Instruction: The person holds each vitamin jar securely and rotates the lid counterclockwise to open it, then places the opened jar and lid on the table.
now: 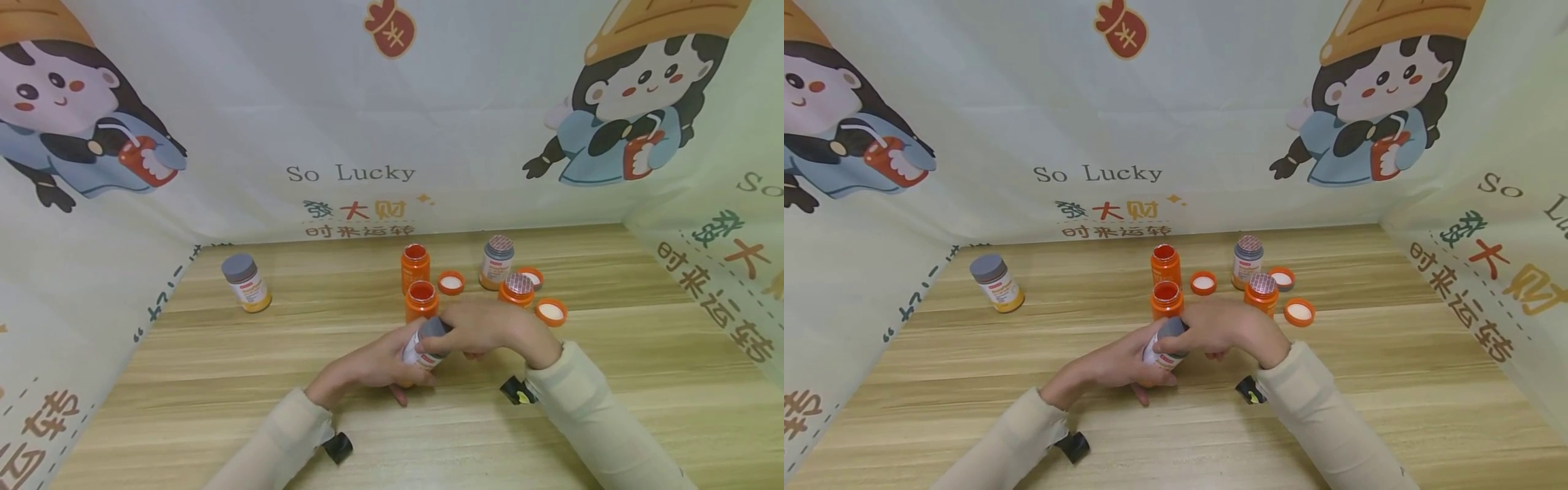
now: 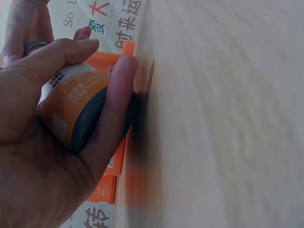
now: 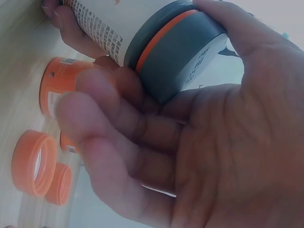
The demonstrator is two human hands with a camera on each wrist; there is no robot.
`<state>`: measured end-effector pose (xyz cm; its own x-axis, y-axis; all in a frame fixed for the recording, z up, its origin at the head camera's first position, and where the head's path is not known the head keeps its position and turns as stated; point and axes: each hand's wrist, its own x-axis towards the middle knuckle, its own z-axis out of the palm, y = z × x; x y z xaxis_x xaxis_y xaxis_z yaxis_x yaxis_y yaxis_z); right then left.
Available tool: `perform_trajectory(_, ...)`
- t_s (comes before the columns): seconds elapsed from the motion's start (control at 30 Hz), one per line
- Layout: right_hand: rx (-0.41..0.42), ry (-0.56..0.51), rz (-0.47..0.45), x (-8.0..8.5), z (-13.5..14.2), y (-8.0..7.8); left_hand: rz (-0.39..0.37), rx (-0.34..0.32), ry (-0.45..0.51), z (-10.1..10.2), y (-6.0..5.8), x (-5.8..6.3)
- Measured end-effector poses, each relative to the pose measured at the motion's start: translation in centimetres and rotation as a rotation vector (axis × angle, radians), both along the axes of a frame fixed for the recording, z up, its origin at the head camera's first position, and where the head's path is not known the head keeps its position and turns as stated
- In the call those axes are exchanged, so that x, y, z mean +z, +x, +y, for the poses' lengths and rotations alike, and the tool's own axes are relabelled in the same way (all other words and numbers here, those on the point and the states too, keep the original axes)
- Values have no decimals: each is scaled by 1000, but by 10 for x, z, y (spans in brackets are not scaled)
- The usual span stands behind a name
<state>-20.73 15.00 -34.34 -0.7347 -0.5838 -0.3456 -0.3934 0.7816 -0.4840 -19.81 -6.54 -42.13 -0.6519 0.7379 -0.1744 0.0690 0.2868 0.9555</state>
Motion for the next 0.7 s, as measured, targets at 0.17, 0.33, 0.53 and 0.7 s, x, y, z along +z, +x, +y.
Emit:
perform_trajectory(0.17,8,-14,-2,-1,-1,-1,21,6,-11,-1,-1,-1)
perform_trajectory(0.33,17,-7,2,-1,-2,-1,29,-2,-11,-1,-2,-2)
perform_trajectory(0.53,28,-25,-12,-2,-2,-1,26,-7,-14,-3,-1,-1)
perform_trajectory(0.7,31,-32,-14,-1,-2,0,26,-11,-14,-3,-1,-1)
